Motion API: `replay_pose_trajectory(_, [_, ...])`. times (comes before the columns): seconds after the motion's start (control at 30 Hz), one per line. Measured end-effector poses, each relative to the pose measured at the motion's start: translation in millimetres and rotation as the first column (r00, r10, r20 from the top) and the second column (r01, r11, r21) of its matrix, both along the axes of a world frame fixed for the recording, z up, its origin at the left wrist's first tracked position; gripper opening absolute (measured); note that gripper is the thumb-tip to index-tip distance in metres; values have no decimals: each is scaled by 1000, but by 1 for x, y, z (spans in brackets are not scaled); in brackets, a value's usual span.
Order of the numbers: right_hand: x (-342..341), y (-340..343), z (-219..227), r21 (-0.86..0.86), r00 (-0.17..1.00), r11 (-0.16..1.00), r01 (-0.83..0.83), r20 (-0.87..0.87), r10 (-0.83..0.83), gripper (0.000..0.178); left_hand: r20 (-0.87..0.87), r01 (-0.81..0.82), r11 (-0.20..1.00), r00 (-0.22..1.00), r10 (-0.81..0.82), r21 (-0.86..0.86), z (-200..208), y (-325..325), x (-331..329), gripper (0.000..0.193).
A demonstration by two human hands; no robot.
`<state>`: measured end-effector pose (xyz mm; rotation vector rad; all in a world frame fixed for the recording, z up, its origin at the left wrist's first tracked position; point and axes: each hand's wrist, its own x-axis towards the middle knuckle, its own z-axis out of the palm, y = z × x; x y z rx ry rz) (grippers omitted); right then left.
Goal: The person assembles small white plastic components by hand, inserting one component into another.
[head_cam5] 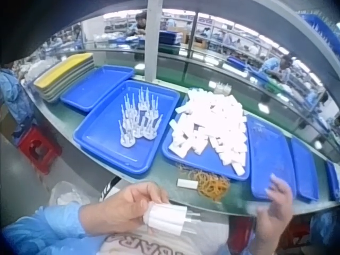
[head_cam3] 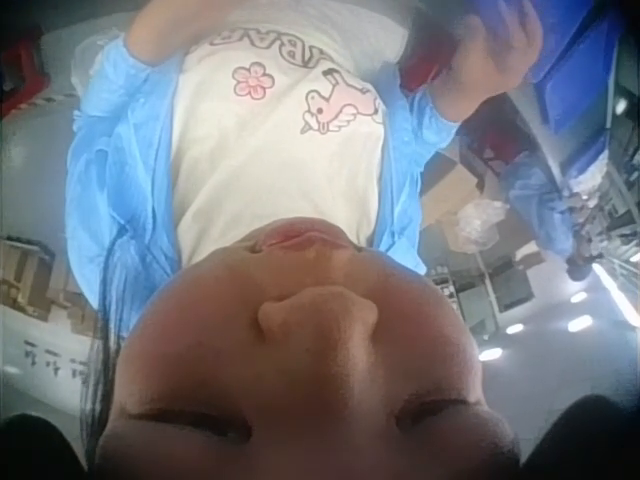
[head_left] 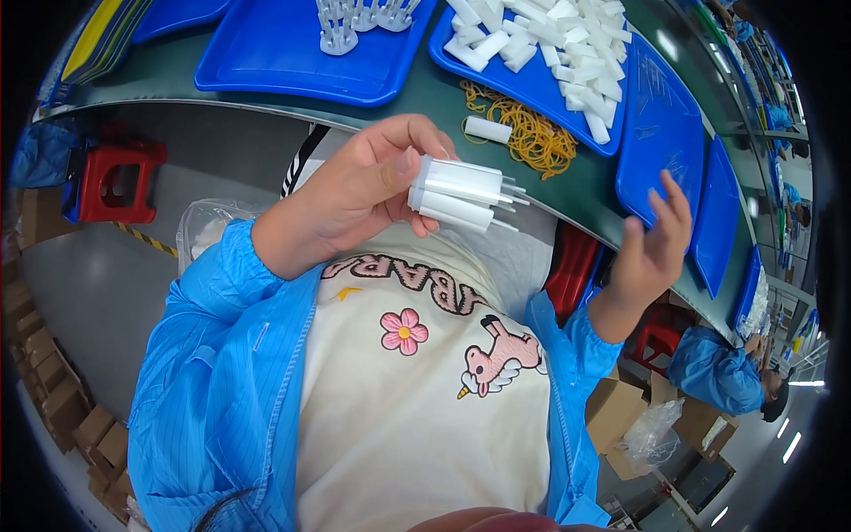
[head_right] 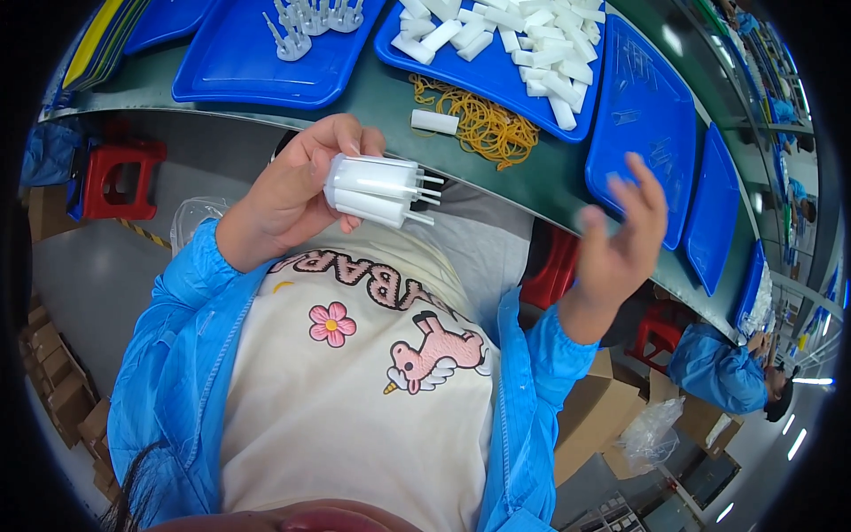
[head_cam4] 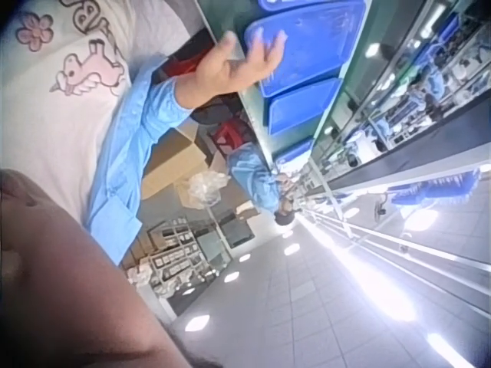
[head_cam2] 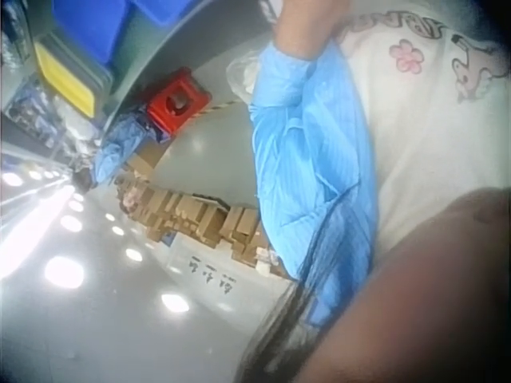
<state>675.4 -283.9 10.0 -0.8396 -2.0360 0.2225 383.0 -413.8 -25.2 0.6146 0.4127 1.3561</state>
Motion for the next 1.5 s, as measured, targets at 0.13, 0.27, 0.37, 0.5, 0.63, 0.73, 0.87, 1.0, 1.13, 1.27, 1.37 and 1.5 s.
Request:
replay_pose_trajectory(0.13, [-44, -29, 6, 81, 833, 838, -540, -86, 546, 37, -8, 62, 994, 998, -63, -92, 2, -3, 4, 39])
replay_pose_trajectory(0.27, [-65, -40, 14, 1, 698, 705, -709, -142, 702, 37, 31, 179, 981, 984, -177, -74, -5, -4, 7, 37])
replay_pose_trajectory(0.37, [-68, -42, 12, -31, 655, 659, -751, -150, 740, 36, 27, 187, 979, 982, -185, -81, -4, -5, 6, 36])
replay_pose_trajectory(0.5, [-70, -44, 13, -93, 603, 598, -796, -217, 768, 36, 26, 237, 964, 972, -235, -125, -3, -8, 5, 39])
replay_pose_trajectory(0.63, [-74, -43, 12, -46, 560, 563, -825, -188, 807, 36, 8, 324, 930, 945, -328, -174, 5, -8, 2, 40])
replay_pose_trajectory(0.73, [-77, -45, 11, 59, 561, 574, -817, -146, 815, 33, 1, 260, 955, 965, -263, -139, -2, -9, 7, 41])
replay_pose_trajectory(0.87, [-75, -42, 14, 120, 567, 568, -814, -47, 823, 28, 8, 257, 960, 966, -257, -109, -8, -9, 9, 38])
replay_pose_trajectory(1.0, [-76, -40, 14, 175, 575, 563, -807, 24, 817, 25, 15, 251, 966, 968, -251, -67, -12, -9, 10, 36])
replay_pose_trajectory(1.13, [-77, -41, 12, 238, 584, 557, -796, 59, 809, 25, 11, 235, 971, 972, -234, -53, -14, -9, 11, 37])
replay_pose_trajectory(1.27, [-78, -48, 13, 253, 621, 588, -768, 70, 781, 25, 23, 251, 966, 968, -250, -58, -15, -9, 10, 37])
replay_pose_trajectory(1.37, [-79, -51, 12, 280, 641, 600, -749, 76, 764, 24, 21, 252, 967, 968, -251, -47, -17, -9, 11, 37])
replay_pose_trajectory(1.5, [-79, -52, 13, 270, 654, 616, -740, 75, 753, 24, 6, 241, 970, 970, -241, -35, -17, -9, 11, 37])
